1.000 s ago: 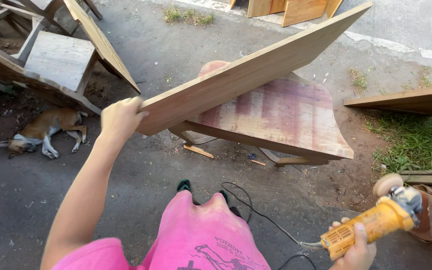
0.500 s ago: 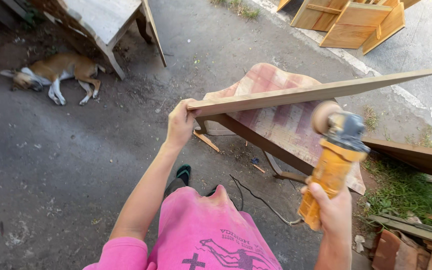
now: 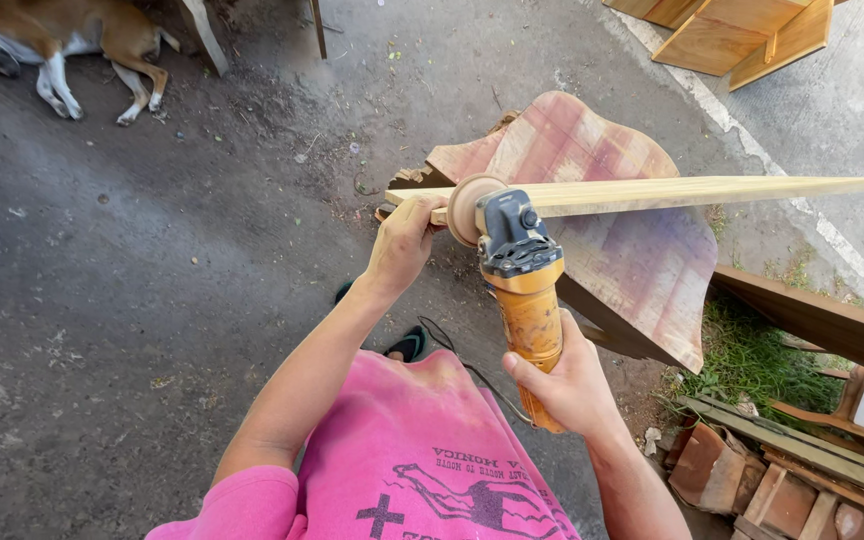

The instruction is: The person sands a wooden board and a long wood strip with an angle grinder, repositioning the pieces on a work surface. They then fetch a can of wood stain and a brush and brush the stain across the face of the board, covering the raw wood with a darker finish.

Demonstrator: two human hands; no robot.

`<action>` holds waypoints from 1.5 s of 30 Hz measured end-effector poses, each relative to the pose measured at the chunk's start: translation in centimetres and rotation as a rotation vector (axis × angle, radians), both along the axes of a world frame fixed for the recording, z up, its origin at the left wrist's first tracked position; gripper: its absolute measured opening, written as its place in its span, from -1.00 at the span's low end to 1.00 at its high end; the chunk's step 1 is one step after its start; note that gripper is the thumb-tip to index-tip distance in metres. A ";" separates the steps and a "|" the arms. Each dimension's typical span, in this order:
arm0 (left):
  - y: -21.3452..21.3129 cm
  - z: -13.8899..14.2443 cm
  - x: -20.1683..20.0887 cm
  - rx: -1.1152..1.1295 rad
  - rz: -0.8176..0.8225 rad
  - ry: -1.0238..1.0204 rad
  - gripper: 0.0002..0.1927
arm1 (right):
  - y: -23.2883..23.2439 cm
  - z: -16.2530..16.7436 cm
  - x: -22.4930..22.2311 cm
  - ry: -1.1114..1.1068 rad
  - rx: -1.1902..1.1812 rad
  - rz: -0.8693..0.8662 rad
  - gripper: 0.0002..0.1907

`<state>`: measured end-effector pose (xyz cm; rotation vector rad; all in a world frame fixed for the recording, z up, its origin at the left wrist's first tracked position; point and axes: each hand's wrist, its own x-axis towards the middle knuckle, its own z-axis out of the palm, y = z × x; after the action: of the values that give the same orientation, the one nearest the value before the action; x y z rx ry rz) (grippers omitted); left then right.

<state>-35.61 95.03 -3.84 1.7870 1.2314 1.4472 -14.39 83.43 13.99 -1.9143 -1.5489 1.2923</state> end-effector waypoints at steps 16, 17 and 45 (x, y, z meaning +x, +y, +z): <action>-0.2 1.1 1.5 0.014 -0.016 0.011 -0.60 | -0.1 1.1 2.1 -0.165 -0.070 0.023 -0.29; -0.2 1.1 1.5 0.011 -0.018 0.018 -0.60 | -0.1 1.0 2.7 -0.161 -0.054 0.005 -0.32; 3.2 11.4 8.1 0.388 0.175 0.701 -0.29 | -8.8 -5.0 23.2 0.444 0.288 -0.935 -0.60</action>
<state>-27.53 98.26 7.52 2.6552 1.5362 1.2414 8.82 74.67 8.96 -1.6562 -0.4560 0.8963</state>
